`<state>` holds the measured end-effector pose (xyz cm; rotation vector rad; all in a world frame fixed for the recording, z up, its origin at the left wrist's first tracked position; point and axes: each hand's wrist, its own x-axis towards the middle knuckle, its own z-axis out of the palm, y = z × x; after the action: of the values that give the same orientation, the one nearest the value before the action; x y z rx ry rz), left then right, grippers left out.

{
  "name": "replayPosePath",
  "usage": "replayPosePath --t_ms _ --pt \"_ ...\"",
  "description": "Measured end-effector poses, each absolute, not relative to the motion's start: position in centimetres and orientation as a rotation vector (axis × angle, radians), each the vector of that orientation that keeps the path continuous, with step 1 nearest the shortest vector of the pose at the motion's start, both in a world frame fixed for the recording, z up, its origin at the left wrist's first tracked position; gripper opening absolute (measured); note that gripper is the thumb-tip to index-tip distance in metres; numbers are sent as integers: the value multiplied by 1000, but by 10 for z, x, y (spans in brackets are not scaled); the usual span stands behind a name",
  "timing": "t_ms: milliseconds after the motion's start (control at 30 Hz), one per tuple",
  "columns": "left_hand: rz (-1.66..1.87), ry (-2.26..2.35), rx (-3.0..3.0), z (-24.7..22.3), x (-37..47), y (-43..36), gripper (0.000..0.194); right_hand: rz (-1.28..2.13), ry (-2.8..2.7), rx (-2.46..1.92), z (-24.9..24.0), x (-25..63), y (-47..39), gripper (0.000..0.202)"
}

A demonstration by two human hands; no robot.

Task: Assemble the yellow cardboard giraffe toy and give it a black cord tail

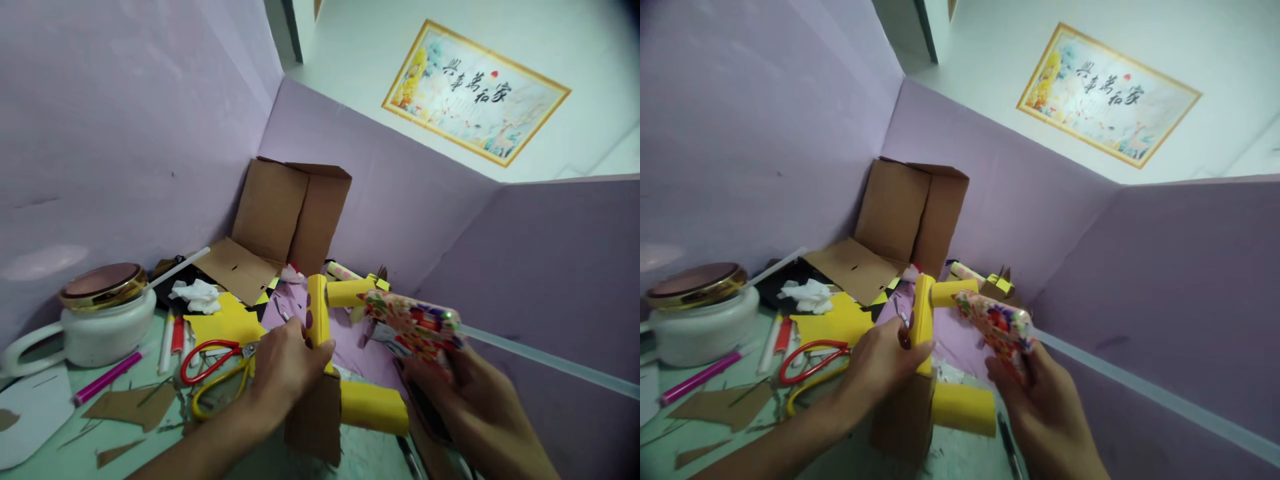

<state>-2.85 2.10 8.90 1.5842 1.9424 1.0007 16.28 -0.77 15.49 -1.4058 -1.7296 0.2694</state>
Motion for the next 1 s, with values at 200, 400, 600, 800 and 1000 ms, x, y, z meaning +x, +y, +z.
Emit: replayPosePath --t_ms 200,400,600,800,1000 --pt "1074 1895 1519 88 -30 17 38 279 -1895 -1334 153 135 5 36" --pt "1085 1844 1487 93 -32 13 38 112 -2007 -1401 155 124 14 38" --pt "1060 1804 1462 95 -33 12 40 -14 -2066 -1639 160 111 10 39" --pt "1066 1807 1472 92 -34 14 38 -172 -2016 -1817 167 82 -1 34" --pt "1094 1818 1476 92 -34 13 37 -273 -2070 -1845 168 77 0 33"
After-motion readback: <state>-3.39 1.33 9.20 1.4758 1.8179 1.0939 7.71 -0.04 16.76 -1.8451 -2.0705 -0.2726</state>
